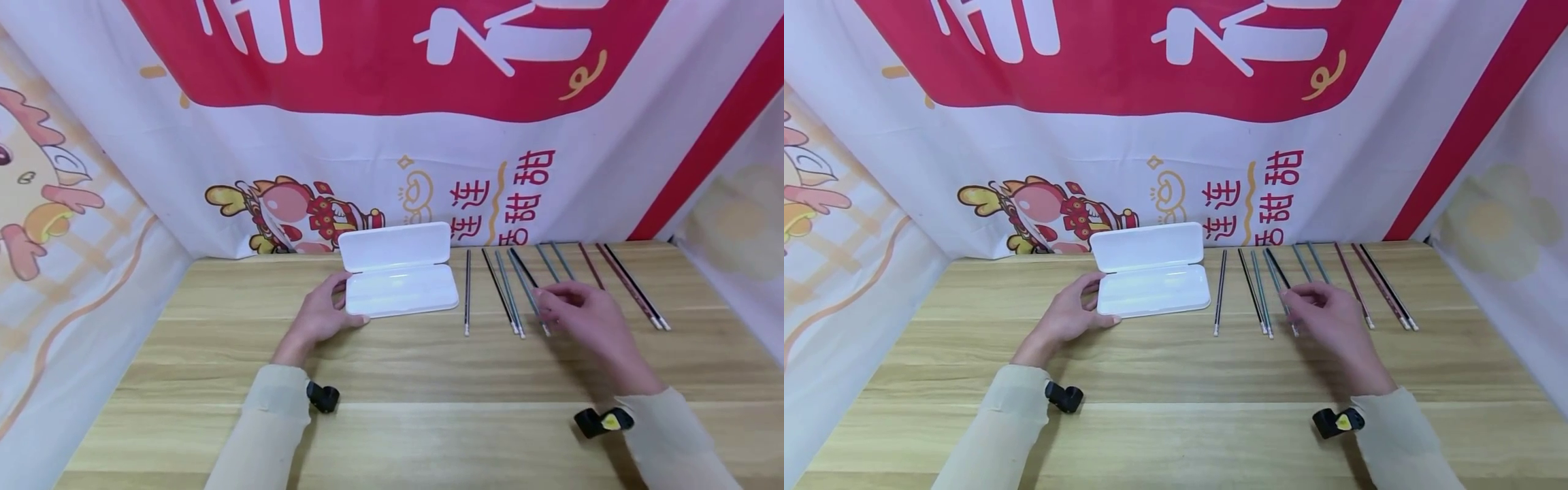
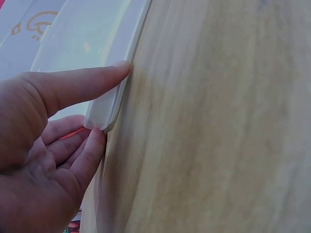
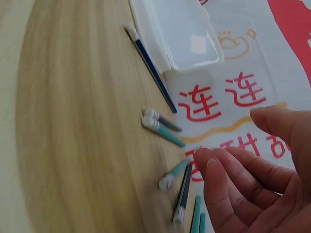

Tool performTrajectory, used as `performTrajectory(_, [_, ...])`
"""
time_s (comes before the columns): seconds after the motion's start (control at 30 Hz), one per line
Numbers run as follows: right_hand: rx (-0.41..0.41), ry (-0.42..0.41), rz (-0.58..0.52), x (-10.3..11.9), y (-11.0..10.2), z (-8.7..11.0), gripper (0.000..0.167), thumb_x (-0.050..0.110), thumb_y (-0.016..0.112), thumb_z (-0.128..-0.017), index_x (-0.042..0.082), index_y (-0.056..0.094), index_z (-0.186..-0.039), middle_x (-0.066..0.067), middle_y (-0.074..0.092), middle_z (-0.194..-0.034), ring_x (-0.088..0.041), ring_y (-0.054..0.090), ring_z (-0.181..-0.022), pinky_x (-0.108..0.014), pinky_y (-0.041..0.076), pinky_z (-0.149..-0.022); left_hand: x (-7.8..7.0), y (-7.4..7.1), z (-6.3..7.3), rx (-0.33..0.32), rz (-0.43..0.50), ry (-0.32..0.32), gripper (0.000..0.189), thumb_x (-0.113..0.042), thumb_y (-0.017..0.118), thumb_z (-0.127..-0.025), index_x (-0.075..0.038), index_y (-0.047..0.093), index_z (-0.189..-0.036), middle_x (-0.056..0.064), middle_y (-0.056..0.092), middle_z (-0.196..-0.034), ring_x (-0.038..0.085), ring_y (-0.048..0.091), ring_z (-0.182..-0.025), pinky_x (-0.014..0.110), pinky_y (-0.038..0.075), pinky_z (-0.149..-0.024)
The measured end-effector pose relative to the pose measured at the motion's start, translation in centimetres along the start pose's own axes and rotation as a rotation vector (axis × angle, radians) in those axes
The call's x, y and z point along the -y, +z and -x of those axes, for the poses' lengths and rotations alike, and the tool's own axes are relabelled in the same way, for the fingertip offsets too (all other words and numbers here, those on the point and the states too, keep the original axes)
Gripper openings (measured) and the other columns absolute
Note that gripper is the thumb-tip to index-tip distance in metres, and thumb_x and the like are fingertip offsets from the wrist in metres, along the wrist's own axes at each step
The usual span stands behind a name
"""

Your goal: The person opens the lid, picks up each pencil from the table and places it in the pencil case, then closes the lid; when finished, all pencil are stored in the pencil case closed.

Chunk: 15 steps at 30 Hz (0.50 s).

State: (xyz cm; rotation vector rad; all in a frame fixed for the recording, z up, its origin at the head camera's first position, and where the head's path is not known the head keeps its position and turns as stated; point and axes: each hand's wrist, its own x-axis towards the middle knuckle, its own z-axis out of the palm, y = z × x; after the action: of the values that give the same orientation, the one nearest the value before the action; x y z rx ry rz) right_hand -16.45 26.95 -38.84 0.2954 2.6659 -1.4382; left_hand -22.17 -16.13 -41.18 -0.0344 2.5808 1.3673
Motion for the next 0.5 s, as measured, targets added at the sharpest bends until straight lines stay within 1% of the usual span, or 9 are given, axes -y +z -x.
performTrajectory(0.13, [-0.003, 0.033, -0.009, -1.5, -1.1, 0.2, 0.069, 0.065, 0.062, -0.102, 0.01, 0.063, -0.144, -0.019, 0.071, -0.132, -0.02, 0.074, -0.1, -0.027, 0.064, -0.079, -0.1, 0.0, 0.0, -0.004, -0.003, 0.003, 0.088, -0.011, 0.089, -0.089, -0.017, 0.042, -0.163, 0.016, 0.043, -0.169, 0.037, 0.048, -0.154, 0.05, 0.044, -0.126])
performTrajectory(0.23, [-0.011, 0.038, -0.014, -2.7, -2.0, 0.2, 0.07, 0.064, 0.063, -0.102, 0.008, 0.063, -0.144, -0.016, 0.074, -0.126, -0.016, 0.074, -0.094, -0.028, 0.064, -0.077, -0.1, 0.0, 0.0, -0.002, -0.011, 0.005, 0.088, -0.011, 0.089, -0.089, -0.017, 0.042, -0.163, 0.016, 0.044, -0.169, 0.038, 0.048, -0.154, 0.051, 0.043, -0.126])
performTrajectory(0.37, [-0.056, 0.031, -0.026, -4.0, -3.5, 0.2, 0.067, 0.061, 0.065, -0.102, 0.008, 0.064, -0.142, -0.006, 0.077, -0.114, -0.014, 0.074, -0.088, -0.03, 0.065, -0.074, -0.3, 0.0, 0.1, -0.001, -0.02, 0.003, 0.087, -0.011, 0.089, -0.089, -0.016, 0.043, -0.163, 0.016, 0.043, -0.169, 0.038, 0.047, -0.154, 0.051, 0.042, -0.126])
performTrajectory(0.5, [-0.099, 0.03, -0.052, -5.2, -5.3, 0.2, 0.063, 0.056, 0.065, -0.104, 0.007, 0.062, -0.143, 0.011, 0.076, -0.102, -0.007, 0.074, -0.088, -0.026, 0.065, -0.074, -0.5, 0.1, 0.2, -0.005, -0.031, 0.003, 0.087, -0.011, 0.088, -0.09, -0.016, 0.043, -0.164, 0.017, 0.044, -0.169, 0.039, 0.047, -0.155, 0.052, 0.042, -0.127])
